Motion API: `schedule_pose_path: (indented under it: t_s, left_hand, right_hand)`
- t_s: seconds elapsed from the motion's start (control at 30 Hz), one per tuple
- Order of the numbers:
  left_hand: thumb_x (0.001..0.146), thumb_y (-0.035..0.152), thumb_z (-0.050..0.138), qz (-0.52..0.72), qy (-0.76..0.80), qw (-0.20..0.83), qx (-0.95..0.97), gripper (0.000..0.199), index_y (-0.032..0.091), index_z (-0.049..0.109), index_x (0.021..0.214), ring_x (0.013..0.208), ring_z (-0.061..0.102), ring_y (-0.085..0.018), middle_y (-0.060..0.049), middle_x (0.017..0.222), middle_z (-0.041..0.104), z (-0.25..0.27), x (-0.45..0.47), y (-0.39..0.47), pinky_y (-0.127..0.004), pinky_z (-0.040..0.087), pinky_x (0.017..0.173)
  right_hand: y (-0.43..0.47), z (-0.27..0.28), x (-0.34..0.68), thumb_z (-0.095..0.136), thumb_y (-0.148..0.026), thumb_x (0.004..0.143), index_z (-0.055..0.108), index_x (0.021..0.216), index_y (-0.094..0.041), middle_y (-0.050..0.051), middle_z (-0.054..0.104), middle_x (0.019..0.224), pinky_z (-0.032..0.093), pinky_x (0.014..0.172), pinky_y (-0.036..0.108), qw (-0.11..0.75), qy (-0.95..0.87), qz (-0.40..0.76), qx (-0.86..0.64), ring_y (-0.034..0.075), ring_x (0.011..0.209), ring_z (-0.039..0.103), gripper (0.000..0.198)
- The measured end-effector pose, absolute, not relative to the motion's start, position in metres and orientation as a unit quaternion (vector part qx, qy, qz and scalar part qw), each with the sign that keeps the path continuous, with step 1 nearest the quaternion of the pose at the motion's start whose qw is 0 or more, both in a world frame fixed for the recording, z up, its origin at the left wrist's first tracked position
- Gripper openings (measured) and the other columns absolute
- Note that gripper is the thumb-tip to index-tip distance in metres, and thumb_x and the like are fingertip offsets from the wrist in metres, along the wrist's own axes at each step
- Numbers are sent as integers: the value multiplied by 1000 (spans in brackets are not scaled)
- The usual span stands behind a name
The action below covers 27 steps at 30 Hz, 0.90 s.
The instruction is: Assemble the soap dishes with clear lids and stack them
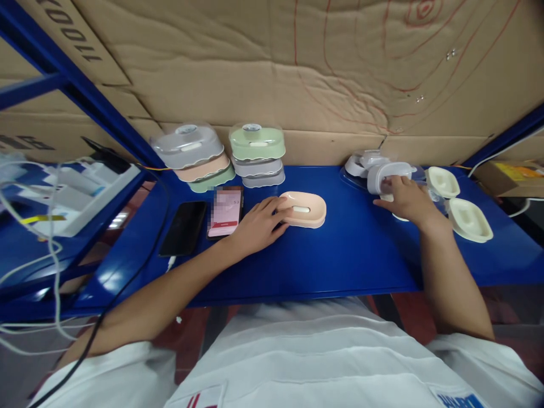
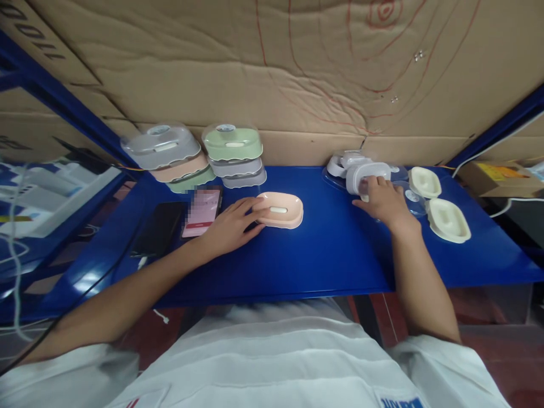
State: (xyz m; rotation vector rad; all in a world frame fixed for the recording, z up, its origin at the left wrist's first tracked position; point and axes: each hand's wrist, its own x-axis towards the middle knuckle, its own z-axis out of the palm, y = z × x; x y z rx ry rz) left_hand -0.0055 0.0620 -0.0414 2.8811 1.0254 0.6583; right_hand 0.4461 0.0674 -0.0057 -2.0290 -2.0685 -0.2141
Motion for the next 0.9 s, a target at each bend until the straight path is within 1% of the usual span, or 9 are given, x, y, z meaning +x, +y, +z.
schedule_pose_path:
  t_s: [0.1, 0.23, 0.4, 0.5, 0.57, 0.63, 0.7, 0.77, 0.9]
  left_hand:
    - [108, 30, 56, 208, 325, -7, 923, 35, 18, 69, 139, 142, 58, -37, -19, 154, 59, -40, -6, 61, -60, 51, 119]
    - [108, 30, 56, 206, 323, -9, 924, 34, 20, 70, 138, 139, 59, -37, -17, 153, 59, -39, -6, 60, -59, 52, 118]
    - [107, 32, 59, 213, 316, 2, 924, 34, 21, 71, 137, 137, 59, -36, -17, 151, 60, -39, -5, 60, -59, 53, 117]
    - [106, 34, 61, 213, 293, 15, 932, 33, 24, 72, 136, 136, 60, -35, -15, 148, 62, -39, -5, 59, -58, 54, 116]
    - [106, 34, 62, 210, 274, 12, 939, 32, 25, 72, 135, 135, 60, -34, -14, 144, 64, -38, -5, 57, -56, 54, 115]
    - [107, 35, 63, 205, 253, 5, 946, 31, 24, 72, 135, 134, 61, -33, -13, 143, 65, -37, -5, 54, -54, 55, 115]
    - [107, 35, 64, 202, 236, 1, 951, 31, 24, 72, 135, 133, 61, -32, -13, 142, 65, -36, -4, 52, -52, 55, 114]
    - [107, 35, 64, 199, 228, 1, 953, 31, 24, 72, 135, 133, 61, -32, -13, 141, 66, -34, -4, 51, -52, 55, 113]
    - [107, 35, 65, 195, 224, 8, 955, 30, 25, 72, 134, 134, 61, -32, -13, 141, 66, -33, -3, 50, -52, 56, 111]
  right_hand:
    - [67, -6, 432, 55, -62, 98, 65, 122, -21, 20, 73, 125, 45, 102, 65, 93, -729, -99, -671, 44, 117, 66, 49]
    - [62, 4, 399, 58, -67, 99, 68, 119, -24, 14, 76, 123, 45, 106, 58, 142, -794, -69, -587, 39, 118, 68, 49]
    - [57, 2, 357, 51, -63, 106, 68, 136, -25, 14, 73, 137, 37, 118, 58, 204, -851, -30, -483, 38, 131, 65, 52]
    - [64, -2, 359, 35, -58, 112, 59, 150, -28, 12, 66, 151, 34, 122, 55, 237, -839, -34, -488, 34, 144, 57, 54]
    - [74, -6, 374, 26, -52, 114, 50, 158, -27, 13, 57, 161, 29, 125, 55, 271, -786, -65, -552, 32, 153, 46, 57]
    - [85, -10, 395, 25, -49, 113, 40, 164, -24, 17, 47, 167, 24, 126, 60, 284, -724, -84, -623, 34, 159, 34, 59]
    - [93, -15, 412, 29, -51, 112, 35, 167, -23, 21, 44, 168, 22, 125, 64, 279, -691, -79, -662, 37, 158, 31, 62]
    - [98, -20, 421, 36, -56, 110, 38, 165, -24, 23, 48, 161, 26, 121, 64, 278, -679, -73, -676, 38, 149, 39, 65]
    - [104, -28, 421, 51, -62, 103, 60, 145, -27, 20, 50, 151, 35, 116, 61, 305, -673, -80, -669, 39, 140, 46, 55]
